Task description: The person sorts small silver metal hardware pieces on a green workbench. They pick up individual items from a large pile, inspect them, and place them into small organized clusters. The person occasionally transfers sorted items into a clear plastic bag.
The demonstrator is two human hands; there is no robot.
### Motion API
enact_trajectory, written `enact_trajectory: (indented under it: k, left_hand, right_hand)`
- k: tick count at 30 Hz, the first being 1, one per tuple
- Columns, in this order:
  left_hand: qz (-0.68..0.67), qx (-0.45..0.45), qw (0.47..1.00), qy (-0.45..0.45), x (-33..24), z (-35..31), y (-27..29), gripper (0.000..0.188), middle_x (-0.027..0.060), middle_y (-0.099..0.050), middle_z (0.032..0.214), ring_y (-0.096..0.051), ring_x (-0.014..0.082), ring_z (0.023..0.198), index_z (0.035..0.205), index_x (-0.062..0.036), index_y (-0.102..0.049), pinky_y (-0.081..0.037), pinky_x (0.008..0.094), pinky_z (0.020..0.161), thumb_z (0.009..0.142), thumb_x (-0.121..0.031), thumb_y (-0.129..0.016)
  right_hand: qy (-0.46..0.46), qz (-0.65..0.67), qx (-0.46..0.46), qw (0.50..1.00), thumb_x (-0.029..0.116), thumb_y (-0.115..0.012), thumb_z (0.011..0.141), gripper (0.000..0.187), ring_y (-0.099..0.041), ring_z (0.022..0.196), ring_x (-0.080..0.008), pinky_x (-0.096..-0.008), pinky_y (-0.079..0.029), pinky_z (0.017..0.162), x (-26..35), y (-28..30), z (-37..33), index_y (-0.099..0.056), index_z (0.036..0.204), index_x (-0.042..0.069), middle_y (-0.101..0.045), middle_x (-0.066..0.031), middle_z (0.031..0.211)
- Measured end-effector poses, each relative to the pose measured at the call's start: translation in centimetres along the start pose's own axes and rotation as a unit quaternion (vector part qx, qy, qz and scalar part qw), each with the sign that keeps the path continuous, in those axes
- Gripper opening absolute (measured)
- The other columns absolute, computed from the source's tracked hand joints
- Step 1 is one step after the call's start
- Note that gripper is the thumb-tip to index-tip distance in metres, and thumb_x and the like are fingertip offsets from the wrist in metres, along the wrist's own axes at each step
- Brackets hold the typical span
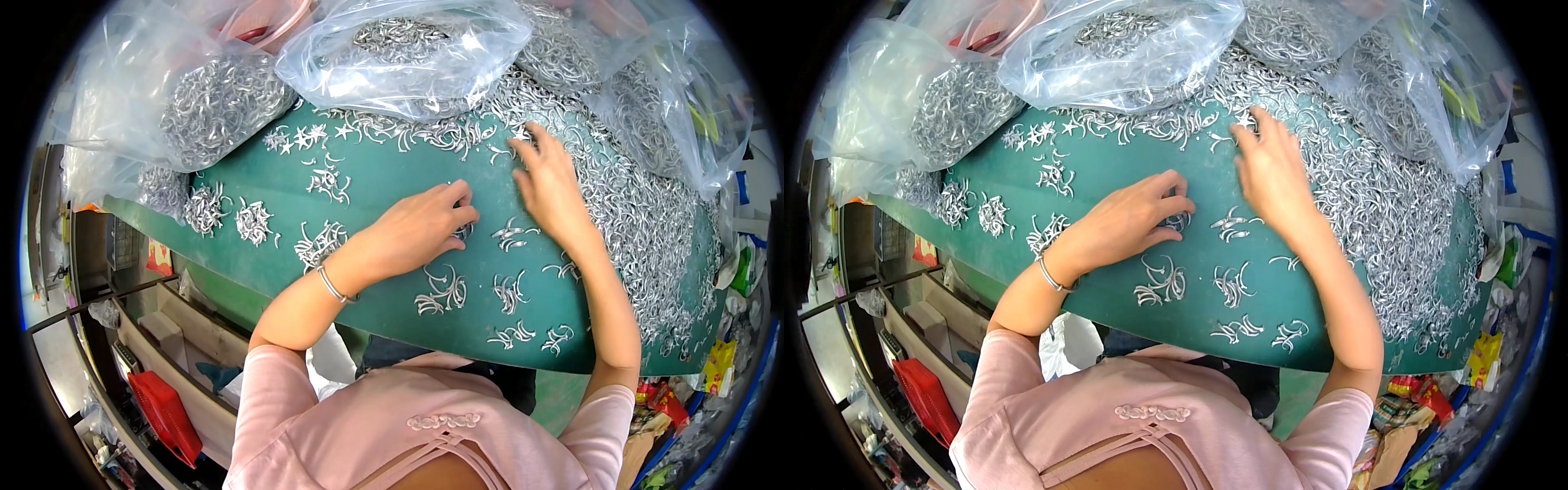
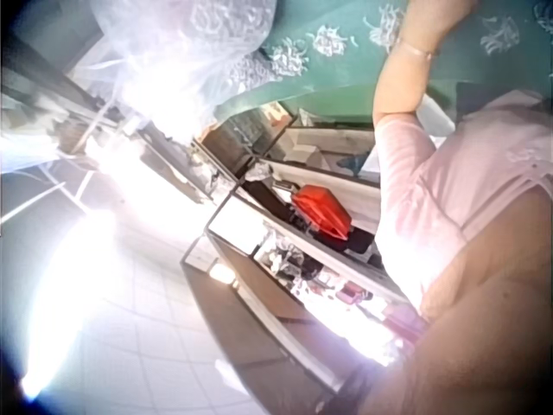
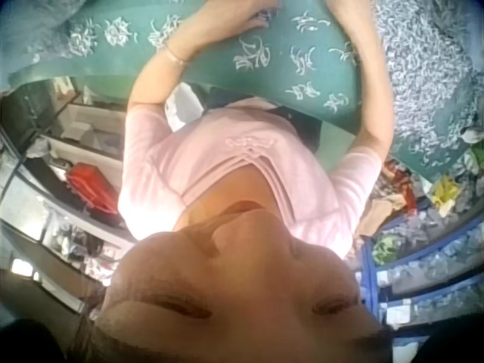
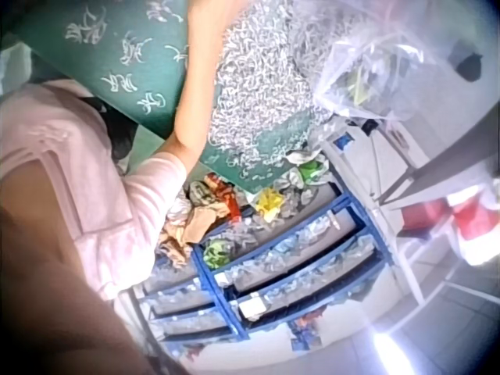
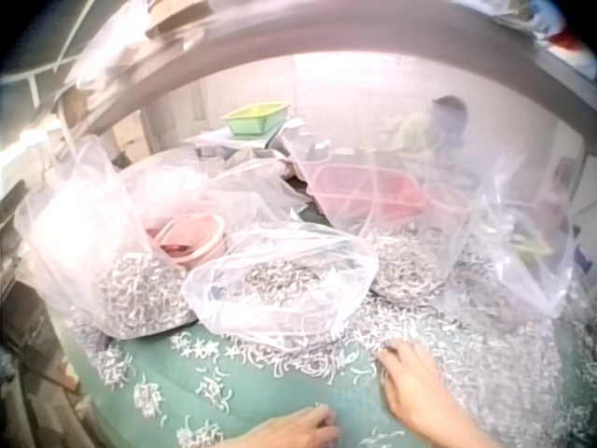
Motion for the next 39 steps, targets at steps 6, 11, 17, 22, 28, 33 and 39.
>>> enact_trajectory:
  k: [6, 11, 17, 22, 28, 33, 39]
  left_hand:
    - [0.020, -0.025, 0.999, 0.013, 0.2, -0.3, 0.2, 0.032, 0.0092, -0.053, 0.108, -0.058, 0.0302, 0.100, 0.108, -0.0059, -0.061, -0.049, 0.0413, 0.082, 0.079, -0.010, -0.075]
    - [0.039, -0.046, 0.998, 0.025, 0.4, -0.3, 0.6, 0.031, 0.0089, -0.054, 0.106, -0.058, 0.0303, 0.099, 0.106, -0.0056, -0.060, -0.049, 0.0413, 0.082, 0.079, -0.011, -0.075]
    - [0.045, -0.043, 0.998, 0.030, 0.7, -0.2, 0.6, 0.031, 0.0095, -0.053, 0.105, -0.058, 0.0307, 0.098, 0.105, -0.0047, -0.059, -0.049, 0.0414, 0.081, 0.079, -0.011, -0.075]
    - [0.056, -0.038, 0.997, 0.029, 0.6, -0.2, 0.6, 0.031, 0.0099, -0.053, 0.104, -0.057, 0.0307, 0.097, 0.106, -0.0041, -0.059, -0.049, 0.0410, 0.082, 0.080, -0.011, -0.074]
    - [0.060, -0.045, 0.997, 0.031, 0.7, -0.5, 0.6, 0.033, 0.0099, -0.053, 0.105, -0.057, 0.0308, 0.097, 0.107, -0.0040, -0.059, -0.049, 0.0410, 0.083, 0.079, -0.011, -0.074]
    - [0.055, -0.048, 0.997, 0.025, 0.7, -0.3, 0.7, 0.033, 0.0096, -0.054, 0.105, -0.057, 0.0308, 0.098, 0.108, -0.0040, -0.059, -0.049, 0.0410, 0.083, 0.079, -0.010, -0.074]
    - [0.045, -0.038, 0.998, 0.029, 0.7, -0.3, 0.8, 0.034, 0.0095, -0.054, 0.105, -0.057, 0.0310, 0.099, 0.108, -0.0038, -0.059, -0.049, 0.0410, 0.083, 0.079, -0.009, -0.074]
  right_hand:
    - [0.016, 0.186, 0.092, 0.978, 0.001, -0.066, 0.085, 0.037, -0.051, 0.125, -0.0349, -0.0389, -0.044, 0.103, 2.0, 0.7, -1.4, -0.061, 0.122, 0.002, -0.053, -0.0159, 0.137]
    - [-0.008, 0.177, -0.006, 0.984, 0.001, -0.068, 0.082, 0.025, -0.056, 0.109, -0.0314, -0.0405, -0.046, 0.094, 0.0, 0.9, 0.8, -0.066, 0.107, 0.001, -0.061, -0.0107, 0.115]
    - [0.045, 0.113, -0.007, 0.993, 0.001, -0.071, 0.078, 0.016, -0.054, 0.099, -0.0302, -0.0411, -0.046, 0.088, 0.9, -1.4, 2.8, -0.065, 0.093, 0.003, -0.058, -0.0105, 0.101]
    - [0.060, 0.126, 0.031, 0.990, 0.000, -0.070, 0.077, 0.013, -0.054, 0.098, -0.0301, -0.0410, -0.046, 0.088, 1.2, 0.9, 1.5, -0.063, 0.088, 0.002, -0.057, -0.0101, 0.097]
    - [0.059, 0.174, 0.185, 0.965, 0.000, -0.070, 0.079, 0.011, -0.056, 0.095, -0.0297, -0.0394, -0.047, 0.086, 1.6, 0.9, -1.9, -0.065, 0.088, 0.001, -0.058, -0.0108, 0.093]
    - [-0.021, 0.232, 0.125, 0.964, 0.004, -0.072, 0.080, 0.015, -0.056, 0.097, -0.0292, -0.0394, -0.047, 0.087, 0.1, 1.3, 0.6, -0.066, 0.094, 0.001, -0.060, -0.0100, 0.097]
    - [0.061, 0.077, 0.041, 0.994, 0.003, -0.072, 0.078, 0.014, -0.056, 0.095, -0.0292, -0.0402, -0.047, 0.088, 0.6, -0.5, 1.6, -0.065, 0.090, 0.002, -0.058, -0.0101, 0.093]
Point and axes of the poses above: each hand's wrist, its own z-axis towards the middle knuckle, its own y-axis out of the back of the hand, x = y × z, the point moved 6 cm from there along z, towards the middle knuckle
